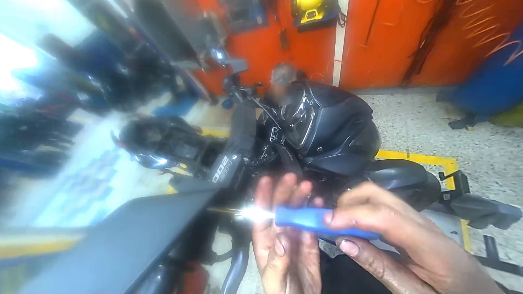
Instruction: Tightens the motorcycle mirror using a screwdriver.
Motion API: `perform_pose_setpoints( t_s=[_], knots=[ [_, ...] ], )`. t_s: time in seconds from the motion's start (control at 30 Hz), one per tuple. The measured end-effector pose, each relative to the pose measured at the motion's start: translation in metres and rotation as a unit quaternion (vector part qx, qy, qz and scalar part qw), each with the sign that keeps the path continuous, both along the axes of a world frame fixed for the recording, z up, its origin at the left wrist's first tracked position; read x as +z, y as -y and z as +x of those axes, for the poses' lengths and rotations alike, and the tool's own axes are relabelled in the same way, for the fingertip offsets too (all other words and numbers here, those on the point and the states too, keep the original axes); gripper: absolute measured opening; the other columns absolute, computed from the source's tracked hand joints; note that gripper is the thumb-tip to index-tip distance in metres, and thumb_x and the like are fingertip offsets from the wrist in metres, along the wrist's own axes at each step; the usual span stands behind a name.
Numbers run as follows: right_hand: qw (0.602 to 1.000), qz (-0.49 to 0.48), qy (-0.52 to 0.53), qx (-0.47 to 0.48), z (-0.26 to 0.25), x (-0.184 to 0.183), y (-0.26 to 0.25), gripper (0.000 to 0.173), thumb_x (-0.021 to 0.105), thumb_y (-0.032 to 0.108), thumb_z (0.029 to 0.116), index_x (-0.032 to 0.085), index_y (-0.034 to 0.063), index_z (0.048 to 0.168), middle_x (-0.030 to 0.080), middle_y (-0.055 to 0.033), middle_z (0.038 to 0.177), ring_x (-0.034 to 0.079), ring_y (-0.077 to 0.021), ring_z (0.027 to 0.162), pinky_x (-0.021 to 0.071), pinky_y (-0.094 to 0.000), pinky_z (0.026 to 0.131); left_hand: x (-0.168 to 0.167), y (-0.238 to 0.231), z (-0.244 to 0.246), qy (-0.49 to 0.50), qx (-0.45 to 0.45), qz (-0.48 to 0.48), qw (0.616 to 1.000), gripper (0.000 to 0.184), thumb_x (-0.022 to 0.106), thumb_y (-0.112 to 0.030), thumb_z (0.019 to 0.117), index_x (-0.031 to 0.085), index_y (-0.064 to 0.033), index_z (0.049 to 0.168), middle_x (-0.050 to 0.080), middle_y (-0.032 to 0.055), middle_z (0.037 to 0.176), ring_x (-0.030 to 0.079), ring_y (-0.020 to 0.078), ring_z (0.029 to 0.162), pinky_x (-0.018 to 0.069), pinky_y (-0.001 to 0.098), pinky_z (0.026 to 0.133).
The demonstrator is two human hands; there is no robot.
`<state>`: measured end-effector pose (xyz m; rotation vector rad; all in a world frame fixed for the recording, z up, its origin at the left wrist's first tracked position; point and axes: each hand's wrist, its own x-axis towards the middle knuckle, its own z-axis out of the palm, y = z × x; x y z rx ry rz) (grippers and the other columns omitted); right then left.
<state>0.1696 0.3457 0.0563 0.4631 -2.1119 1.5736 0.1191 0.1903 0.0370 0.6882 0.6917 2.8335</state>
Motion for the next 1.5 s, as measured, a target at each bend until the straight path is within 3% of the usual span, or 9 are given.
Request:
perform_pose_setpoints(
  t_s=[0.17,0.33,0.5,0.67,0.87,1.03,1.23,1.37,1.5],
  knots=[
    [0.999,-0.033,-0.004,0.003,0.001,-0.003,0.004,0.024,0.067,0.020,0.0987,0.067,0.0214,0.123,0.056,-0.0015,0.117,0.061,-0.0045,0.097,0.0574,-0.0183,0.078,0.000,-0.005,-0.001,0.050,0.088,-0.056,0.993,0.030,0.075,-0.020,0.0921,0.066,-0.0111,0.119,0.071,0.0095,0.104,0.072,0.0207,0.097,0.0608,0.0364,0.087],
    [0.977,-0.151,0.125,0.079,0.006,0.000,0.002,0.042,0.051,0.043,0.1069,0.055,0.0140,0.138,0.067,-0.0006,0.087,0.059,-0.0039,0.060,0.0510,-0.0195,0.049,-0.002,-0.001,0.002,0.023,0.045,-0.005,0.999,0.043,0.067,-0.011,0.0966,0.060,-0.0143,0.139,0.071,0.0113,0.116,0.071,0.0242,0.110,0.0577,0.0400,0.097],
    [0.995,-0.069,0.054,0.057,0.002,-0.008,0.003,0.028,0.054,0.022,0.1078,0.065,0.0103,0.130,0.070,-0.0035,0.111,0.066,-0.0045,0.086,0.0573,-0.0192,0.073,0.001,0.005,-0.003,-0.004,-0.009,-0.007,1.000,0.055,0.067,-0.024,0.0972,0.049,-0.0174,0.149,0.056,0.0132,0.147,0.054,0.0286,0.136,0.0474,0.0419,0.110],
    [1.000,0.002,-0.017,-0.009,0.000,-0.011,0.006,0.025,0.062,0.017,0.1022,0.071,0.0220,0.125,0.063,-0.0013,0.113,0.064,-0.0066,0.100,0.0577,-0.0206,0.082,-0.003,-0.003,-0.001,0.074,0.077,-0.051,0.993,0.028,0.077,-0.020,0.0899,0.068,-0.0121,0.115,0.071,0.0082,0.100,0.072,0.0194,0.095,0.0610,0.0363,0.086],
    [0.988,-0.111,0.091,0.054,0.007,0.000,0.003,0.045,0.063,0.043,0.1009,0.059,0.0128,0.134,0.069,-0.0014,0.088,0.064,-0.0043,0.068,0.0551,-0.0197,0.055,0.000,-0.006,0.002,0.007,0.040,0.030,0.999,0.037,0.065,-0.011,0.0979,0.064,-0.0144,0.134,0.067,0.0103,0.131,0.068,0.0215,0.117,0.0561,0.0351,0.099],
    [0.999,-0.026,-0.031,-0.009,-0.001,-0.001,0.004,0.022,0.064,0.015,0.1010,0.070,0.0180,0.122,0.065,0.0013,0.106,0.064,-0.0039,0.095,0.0570,-0.0169,0.079,-0.002,-0.001,-0.001,-0.024,-0.031,0.051,0.998,0.048,0.059,-0.018,0.1013,0.052,-0.0168,0.148,0.050,0.0129,0.154,0.050,0.0296,0.141,0.0444,0.0443,0.113],
    [0.999,0.018,0.017,-0.038,0.001,0.005,0.000,0.049,0.067,0.038,0.0993,0.048,0.0258,0.143,0.062,0.0074,0.103,0.059,0.0005,0.078,0.0529,-0.0155,0.063,-0.002,-0.007,0.004,0.076,0.076,-0.007,0.994,0.022,0.071,-0.020,0.0951,0.070,-0.0144,0.117,0.073,0.0046,0.089,0.073,0.0123,0.080,0.0612,0.0293,0.079],
    [0.997,-0.037,0.064,-0.022,0.001,0.010,-0.001,0.035,0.053,0.042,0.1062,0.061,0.0188,0.132,0.063,0.0081,0.083,0.052,-0.0005,0.057,0.0456,-0.0162,0.046,-0.003,-0.011,0.008,0.059,0.039,0.022,0.997,0.026,0.065,-0.021,0.0997,0.065,-0.0189,0.125,0.068,0.0047,0.114,0.067,0.0164,0.107,0.0563,0.0331,0.094],
    [0.999,0.033,0.016,-0.020,-0.002,0.012,-0.006,0.024,0.063,0.032,0.1024,0.066,0.0289,0.126,0.062,0.0112,0.109,0.062,0.0009,0.085,0.0547,-0.0146,0.069,0.002,-0.010,0.007,0.042,0.020,0.019,0.999,0.045,0.068,-0.027,0.0974,0.057,-0.0212,0.140,0.064,0.0027,0.128,0.063,0.0154,0.117,0.0529,0.0334,0.100]
  ],
)
